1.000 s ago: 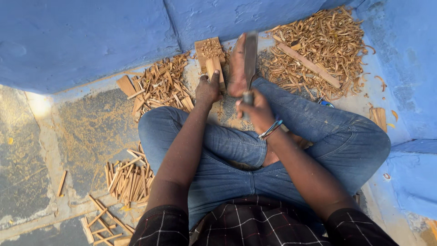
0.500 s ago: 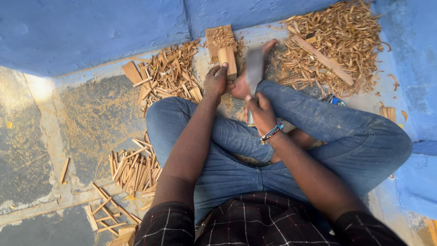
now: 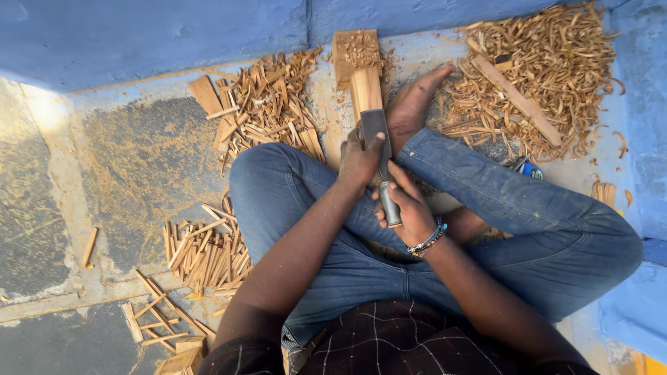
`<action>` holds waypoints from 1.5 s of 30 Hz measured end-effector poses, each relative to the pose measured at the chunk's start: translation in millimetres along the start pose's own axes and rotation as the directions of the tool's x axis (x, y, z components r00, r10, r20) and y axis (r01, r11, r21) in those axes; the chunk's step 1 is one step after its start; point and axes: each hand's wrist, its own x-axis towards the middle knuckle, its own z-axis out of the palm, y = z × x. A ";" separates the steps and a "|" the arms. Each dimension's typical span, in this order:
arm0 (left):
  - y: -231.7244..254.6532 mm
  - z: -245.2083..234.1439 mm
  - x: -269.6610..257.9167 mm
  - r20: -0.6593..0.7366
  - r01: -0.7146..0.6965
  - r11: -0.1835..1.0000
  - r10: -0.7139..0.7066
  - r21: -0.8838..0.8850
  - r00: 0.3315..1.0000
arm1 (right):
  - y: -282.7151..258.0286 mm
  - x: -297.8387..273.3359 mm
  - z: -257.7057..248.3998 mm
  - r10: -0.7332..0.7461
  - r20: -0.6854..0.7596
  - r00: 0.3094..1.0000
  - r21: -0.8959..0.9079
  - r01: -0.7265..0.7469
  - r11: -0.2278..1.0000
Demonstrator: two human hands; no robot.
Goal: The person shapes a wooden block using a hand-held blade by scraping away thin layers while sitting on a floor covered in wood shavings.
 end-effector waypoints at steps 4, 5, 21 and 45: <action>-16.7 14.6 -2.3 -0.188 -0.216 0.954 0.256 0.208 0.948 | -0.4 -8.5 -0.2 -0.004 -0.004 1.000 -0.003 0.004 1.000; -18.1 15.6 0.2 -0.172 -0.279 0.925 0.329 0.258 0.929 | -3.6 -6.8 3.1 0.019 -0.053 0.998 -0.037 -0.021 0.999; -7.7 19.8 41.4 -0.130 -0.283 0.954 0.269 -0.098 0.954 | -31.4 27.2 19.9 -0.069 -0.058 0.996 -0.122 0.061 0.991; -25.3 28.1 24.5 -0.061 -0.061 0.997 0.059 -0.036 0.996 | -1.5 21.3 -4.8 -0.116 -0.138 0.984 -0.295 0.071 0.953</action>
